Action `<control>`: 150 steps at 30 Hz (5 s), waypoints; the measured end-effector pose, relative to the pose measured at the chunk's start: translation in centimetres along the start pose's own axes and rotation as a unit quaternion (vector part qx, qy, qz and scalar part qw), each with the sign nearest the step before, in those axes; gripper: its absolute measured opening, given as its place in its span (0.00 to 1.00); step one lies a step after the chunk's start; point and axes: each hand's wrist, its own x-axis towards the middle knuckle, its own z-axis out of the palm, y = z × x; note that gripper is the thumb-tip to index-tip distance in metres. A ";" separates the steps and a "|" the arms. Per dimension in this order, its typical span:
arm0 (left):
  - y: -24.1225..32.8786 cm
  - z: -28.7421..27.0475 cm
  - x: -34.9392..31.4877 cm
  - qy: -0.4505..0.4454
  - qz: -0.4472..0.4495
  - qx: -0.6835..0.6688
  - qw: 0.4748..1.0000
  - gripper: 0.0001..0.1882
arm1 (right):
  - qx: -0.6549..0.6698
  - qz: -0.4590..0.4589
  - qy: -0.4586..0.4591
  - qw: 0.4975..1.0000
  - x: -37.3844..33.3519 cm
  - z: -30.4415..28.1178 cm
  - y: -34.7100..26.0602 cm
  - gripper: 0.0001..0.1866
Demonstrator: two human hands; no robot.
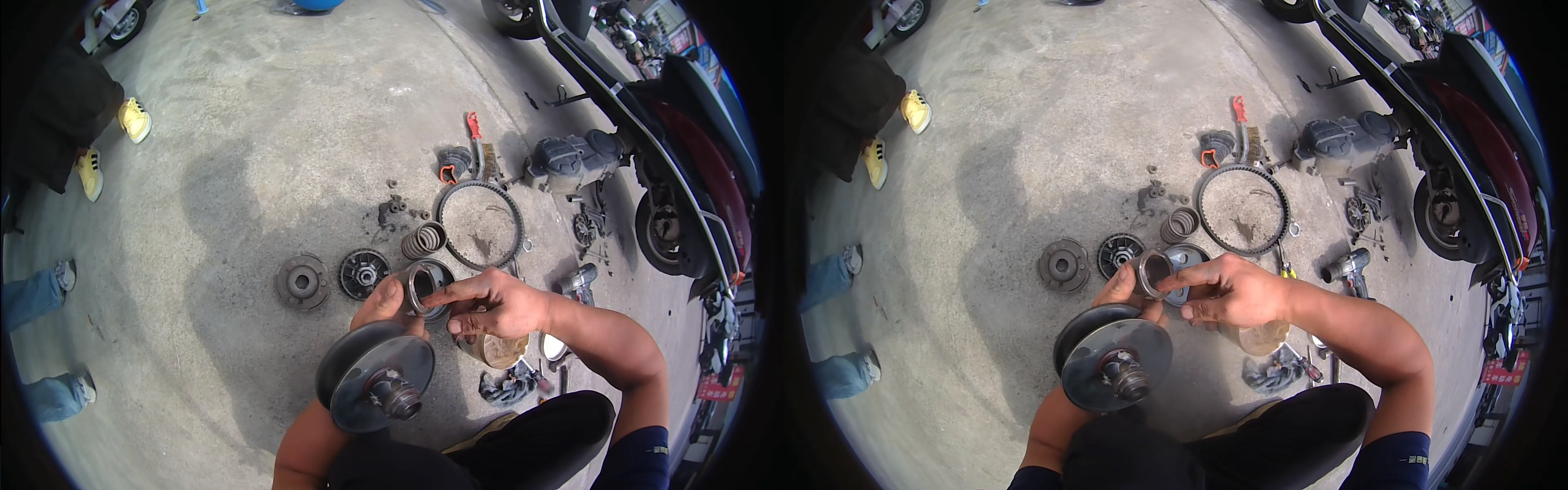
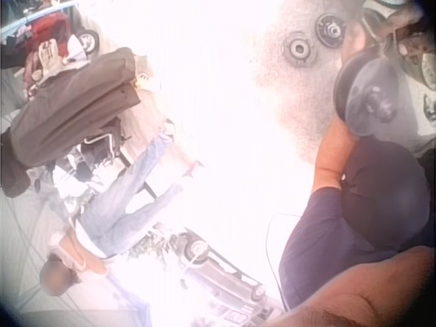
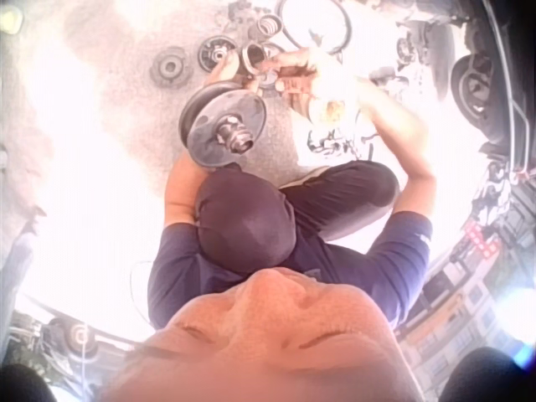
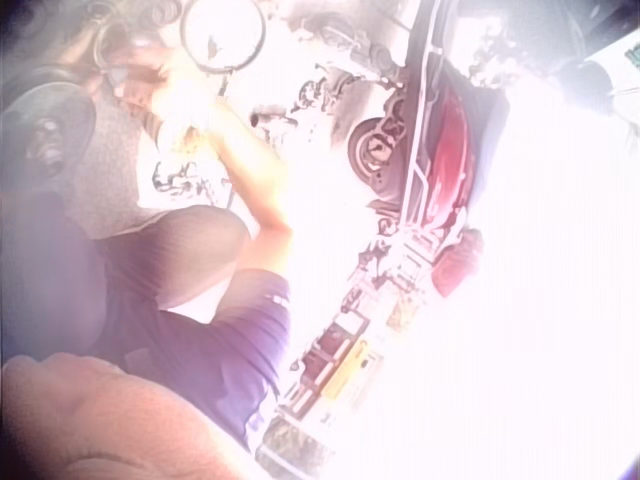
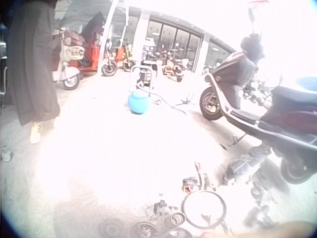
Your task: The person assembles mechanical parts on the floor, inserting a cylindrical component into a larger housing and securing it with a spring and retaining ring. They use a screwdriver to adjust the assembly and handle various small parts and tools.
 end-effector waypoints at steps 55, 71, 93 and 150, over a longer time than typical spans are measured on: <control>-4.0 -5.4 4.0 -0.167 0.027 -0.114 0.979 0.22 | -0.286 -0.176 0.111 0.935 -1.9 0.4 0.0 0.52; -4.4 -6.1 4.3 -0.171 0.030 -0.132 0.976 0.19 | -0.329 -0.192 0.098 0.920 -1.7 -0.1 -0.3 0.59; -2.7 -3.7 3.5 -0.049 -0.005 -0.028 0.998 0.24 | -0.190 -0.215 0.170 0.943 -1.3 -0.1 0.7 0.39; -5.1 -6.8 4.7 -0.097 0.035 -0.209 0.972 0.23 | 0.197 0.100 0.020 0.975 -0.4 3.5 -2.5 0.51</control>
